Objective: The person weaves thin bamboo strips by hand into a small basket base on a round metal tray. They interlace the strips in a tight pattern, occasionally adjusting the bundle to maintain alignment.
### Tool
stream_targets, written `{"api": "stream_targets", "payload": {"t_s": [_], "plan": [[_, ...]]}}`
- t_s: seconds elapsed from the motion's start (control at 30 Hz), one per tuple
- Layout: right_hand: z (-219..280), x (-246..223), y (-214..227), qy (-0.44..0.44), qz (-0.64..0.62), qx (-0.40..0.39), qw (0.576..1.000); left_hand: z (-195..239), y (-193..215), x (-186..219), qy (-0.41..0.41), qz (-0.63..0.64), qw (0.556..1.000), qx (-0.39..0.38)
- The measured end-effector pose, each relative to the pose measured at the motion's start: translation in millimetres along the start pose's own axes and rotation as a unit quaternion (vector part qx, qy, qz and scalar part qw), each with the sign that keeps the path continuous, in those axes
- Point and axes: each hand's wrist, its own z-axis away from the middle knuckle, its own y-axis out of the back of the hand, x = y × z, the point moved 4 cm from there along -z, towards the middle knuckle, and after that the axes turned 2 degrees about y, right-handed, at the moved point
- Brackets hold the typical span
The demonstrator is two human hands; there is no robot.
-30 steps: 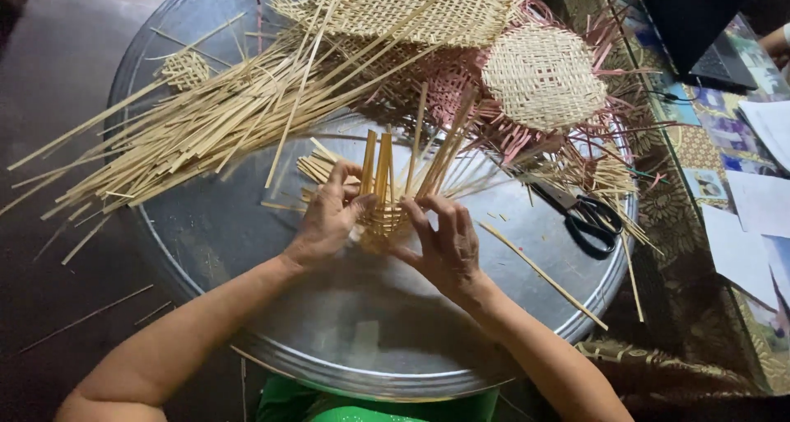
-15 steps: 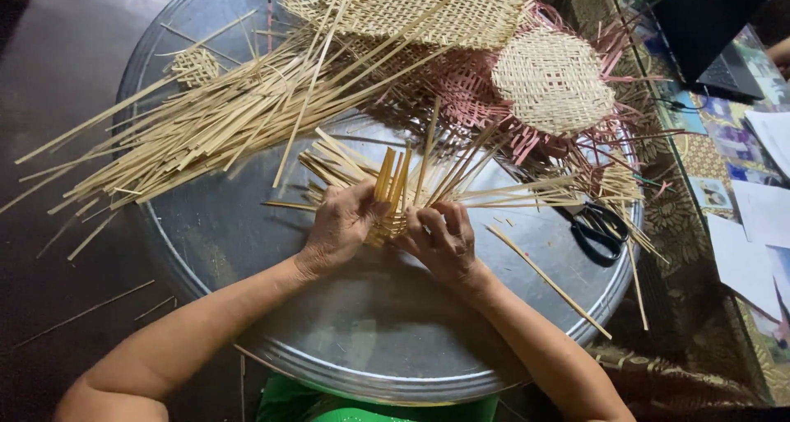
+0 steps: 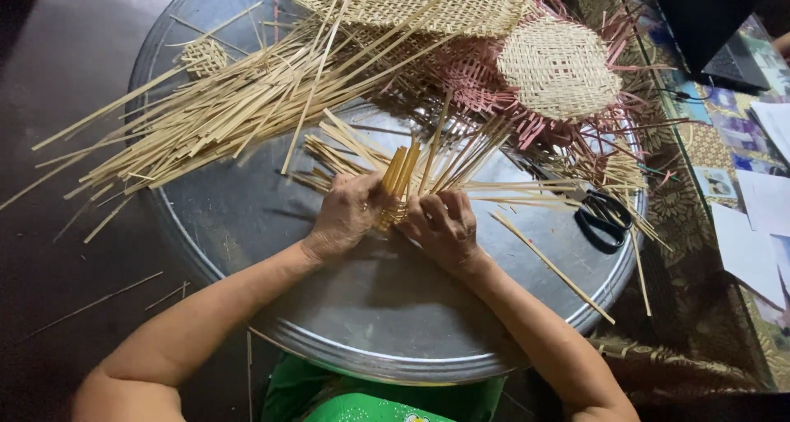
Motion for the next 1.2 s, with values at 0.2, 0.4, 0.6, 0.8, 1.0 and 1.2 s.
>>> {"api": "stream_targets", "payload": {"t_s": [0.2,0.4,0.6,0.8,1.0,1.2], "plan": [[-1,-3,1,-0.014,0.022,-0.011,1.0,-3,14,15,0.046,0.066,0.997,-0.007],[5,-4,-4,-0.013,0.008,-0.038,0.999,-2,5,12,0.041,-0.022,0.999,0.001],[-11,-1,22,-0.073,-0.046,-0.024,0.996,-8,14,0,0.006,0.107,0.994,0.022],[40,17,43,-0.311,-0.137,-0.092,0.936,-4,30,3,0.016,0.172,0.985,0.022],[40,42,43,-0.47,-0.332,0.015,0.818,0,23,-19,0.033,0.258,0.966,0.009],[14,36,47,-0.396,-0.232,0.012,0.888,0,32,6,0.082,0.332,0.94,0.009]]}}
